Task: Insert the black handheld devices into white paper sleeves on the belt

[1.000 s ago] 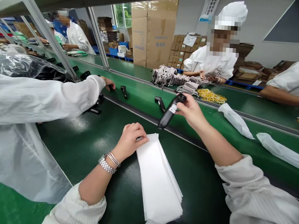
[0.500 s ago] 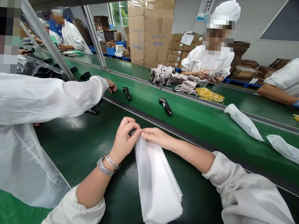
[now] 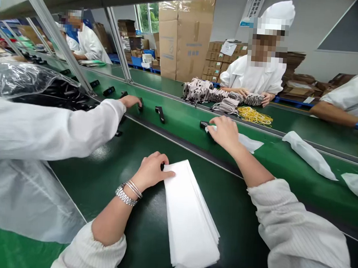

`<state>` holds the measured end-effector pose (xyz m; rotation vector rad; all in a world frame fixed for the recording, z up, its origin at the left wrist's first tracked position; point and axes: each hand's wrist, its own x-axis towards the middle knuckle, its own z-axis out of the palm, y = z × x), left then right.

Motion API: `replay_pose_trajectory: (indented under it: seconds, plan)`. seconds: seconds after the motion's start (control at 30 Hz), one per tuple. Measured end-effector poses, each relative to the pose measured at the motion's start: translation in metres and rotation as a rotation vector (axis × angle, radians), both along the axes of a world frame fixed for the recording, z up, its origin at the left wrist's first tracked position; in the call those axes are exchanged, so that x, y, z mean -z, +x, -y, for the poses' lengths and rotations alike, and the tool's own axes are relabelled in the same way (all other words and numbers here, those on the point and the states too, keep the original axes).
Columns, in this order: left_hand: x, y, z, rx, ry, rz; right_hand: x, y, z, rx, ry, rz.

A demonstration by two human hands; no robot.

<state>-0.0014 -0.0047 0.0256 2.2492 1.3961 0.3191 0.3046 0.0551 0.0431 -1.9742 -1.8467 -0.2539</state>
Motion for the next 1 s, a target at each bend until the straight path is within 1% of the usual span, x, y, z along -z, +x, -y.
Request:
replay_pose_trajectory:
  seconds: [0.07,0.13,0.2,0.23,0.3,0.33,0.4,0.43,0.47,0.53,0.63,0.77,0.9,1.0]
  plan:
    - [0.002,0.003,0.0,0.003,0.025,0.006,0.023,0.003,-0.009,0.042,-0.121,0.041]
    - [0.005,0.006,-0.002,0.018,0.072,0.033,0.043,0.007,-0.017,0.068,-0.245,0.002]
    - [0.007,0.009,-0.003,0.038,0.127,0.043,0.057,0.012,-0.024,0.092,-0.287,-0.108]
    - [0.007,0.01,-0.003,0.048,0.151,0.043,0.06,0.013,-0.026,0.094,-0.282,-0.209]
    - [0.007,0.011,-0.003,0.061,0.181,0.057,0.061,0.013,-0.03,0.062,-0.241,-0.53]
    - [0.006,0.011,-0.003,0.069,0.189,0.076,0.059,0.009,-0.031,0.014,-0.213,-0.732]
    - [0.005,0.012,-0.002,0.083,0.201,0.131,0.052,-0.005,-0.027,-0.147,-0.166,-1.127]
    - [0.004,0.012,-0.001,0.092,0.211,0.16,0.047,-0.016,-0.022,-0.242,-0.153,-1.284]
    - [0.004,0.011,-0.001,0.1,0.226,0.181,0.042,-0.027,-0.017,-0.331,-0.149,-1.406]
    - [0.002,0.011,0.0,0.113,0.268,0.195,0.032,-0.05,-0.002,-0.47,-0.179,-1.553]
    - [0.0,0.011,0.001,0.121,0.323,0.207,0.023,-0.076,0.019,-0.575,-0.221,-1.6]
    - [-0.002,0.013,0.003,0.136,0.338,0.302,0.022,-0.093,0.034,-0.635,-0.249,-1.551]
    - [-0.005,0.013,0.007,0.133,0.334,0.432,0.024,-0.103,0.046,-0.638,-0.367,-1.422]
    - [-0.006,0.012,0.011,0.056,0.366,0.517,0.024,-0.11,0.058,-0.705,-0.456,-1.298]
